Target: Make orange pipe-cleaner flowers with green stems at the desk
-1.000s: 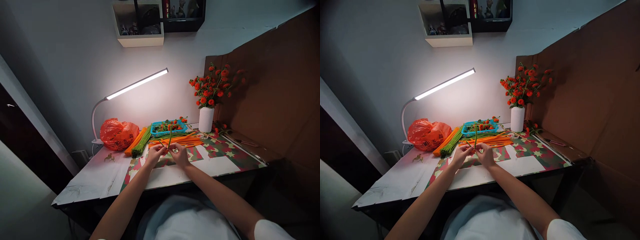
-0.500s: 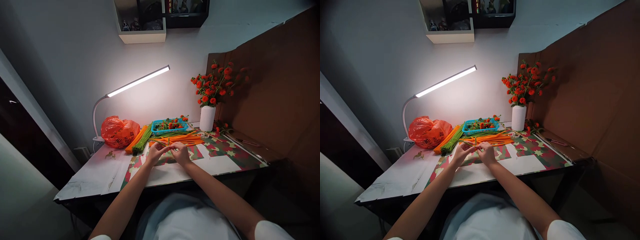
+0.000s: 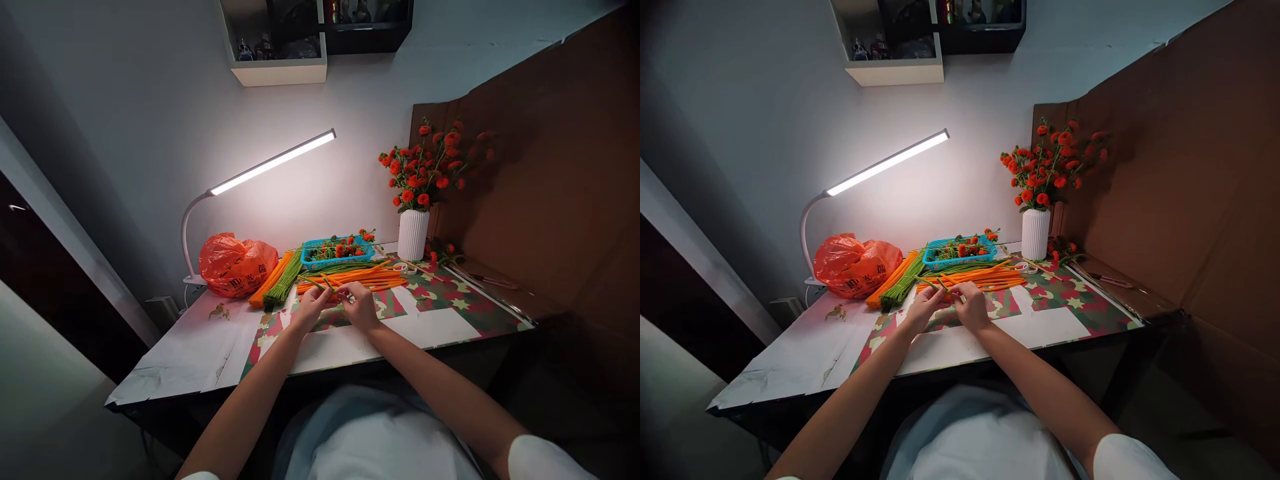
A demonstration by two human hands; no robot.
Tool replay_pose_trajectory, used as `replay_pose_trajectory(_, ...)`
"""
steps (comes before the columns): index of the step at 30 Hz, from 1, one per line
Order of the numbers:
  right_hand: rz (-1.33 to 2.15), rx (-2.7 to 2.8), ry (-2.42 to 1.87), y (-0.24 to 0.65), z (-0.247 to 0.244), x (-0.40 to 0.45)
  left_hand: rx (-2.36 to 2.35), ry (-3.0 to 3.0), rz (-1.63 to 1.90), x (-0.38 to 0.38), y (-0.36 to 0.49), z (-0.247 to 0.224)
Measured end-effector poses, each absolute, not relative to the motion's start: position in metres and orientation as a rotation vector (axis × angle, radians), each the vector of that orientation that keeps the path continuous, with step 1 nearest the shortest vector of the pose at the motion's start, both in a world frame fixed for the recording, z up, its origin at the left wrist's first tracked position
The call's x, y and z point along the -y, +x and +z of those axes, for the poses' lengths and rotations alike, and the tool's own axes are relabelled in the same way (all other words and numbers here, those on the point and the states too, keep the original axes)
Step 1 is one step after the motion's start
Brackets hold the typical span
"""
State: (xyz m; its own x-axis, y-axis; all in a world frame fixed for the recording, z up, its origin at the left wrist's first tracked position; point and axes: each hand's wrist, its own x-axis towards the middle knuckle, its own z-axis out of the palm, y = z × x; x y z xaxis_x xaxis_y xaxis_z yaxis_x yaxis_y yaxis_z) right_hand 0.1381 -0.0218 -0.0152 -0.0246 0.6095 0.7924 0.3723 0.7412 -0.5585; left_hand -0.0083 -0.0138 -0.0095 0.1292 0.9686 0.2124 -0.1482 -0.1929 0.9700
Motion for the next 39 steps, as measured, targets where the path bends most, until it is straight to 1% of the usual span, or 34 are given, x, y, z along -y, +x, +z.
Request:
replay_pose_trajectory(3, 0.318, 1.583, -0.837, 0.136, -0.014, 0.022, -0.897, 1.389, 1.364, 0.009, -0.008, -0.014)
replay_pose_trajectory(6, 0.552, 1.431, -0.886, 0.131, -0.015, 0.018, -0.955, 1.523, 1.49, 0.006, -0.006, -0.019)
replay_pose_trajectory(10, 1.12, 1.076, -0.799, 0.128, -0.014, 0.011, -1.032, 1.848, 1.72, 0.009, -0.004, -0.02)
replay_pose_trajectory(14, 1.786, 0.834, -0.716, 0.135, -0.008, 0.009, -1.025, 2.232, 1.804, 0.018, -0.005, -0.013)
replay_pose_trajectory(16, 1.951, 0.819, -0.665, 0.138, -0.005, 0.01, -0.985, 2.333, 1.806, 0.02, -0.006, -0.01)
replay_pose_trajectory(17, 1.96, 0.834, -0.662, 0.139, -0.005, 0.01, -0.976, 2.339, 1.802, 0.021, -0.006, -0.01)
replay_pose_trajectory(19, 1.833, 0.901, -0.729, 0.138, -0.006, 0.011, -0.996, 2.245, 1.801, 0.02, -0.006, -0.01)
replay_pose_trajectory(20, 1.69, 0.957, -0.776, 0.137, -0.007, 0.012, -1.01, 2.147, 1.813, 0.018, -0.006, -0.01)
replay_pose_trajectory(25, 0.581, 1.44, -0.917, 0.136, -0.011, 0.017, -1.003, 1.639, 1.833, 0.009, -0.005, -0.016)
replay_pose_trajectory(26, 0.415, 1.532, -0.913, 0.136, -0.011, 0.018, -0.996, 1.602, 1.816, 0.008, -0.005, -0.017)
replay_pose_trajectory(28, 0.206, 1.663, -0.887, 0.135, -0.011, 0.02, -0.982, 1.579, 1.779, 0.008, -0.004, -0.018)
replay_pose_trajectory(30, 0.106, 1.72, -0.88, 0.134, -0.012, 0.02, -0.985, 1.583, 1.754, 0.009, -0.003, -0.019)
replay_pose_trajectory(33, 0.06, 1.708, -0.919, 0.131, -0.014, 0.017, -1.028, 1.613, 1.757, 0.011, -0.001, -0.018)
replay_pose_trajectory(39, 0.208, 1.622, -0.999, 0.124, -0.018, 0.013, -1.106, 1.798, 1.835, 0.014, -0.001, -0.016)
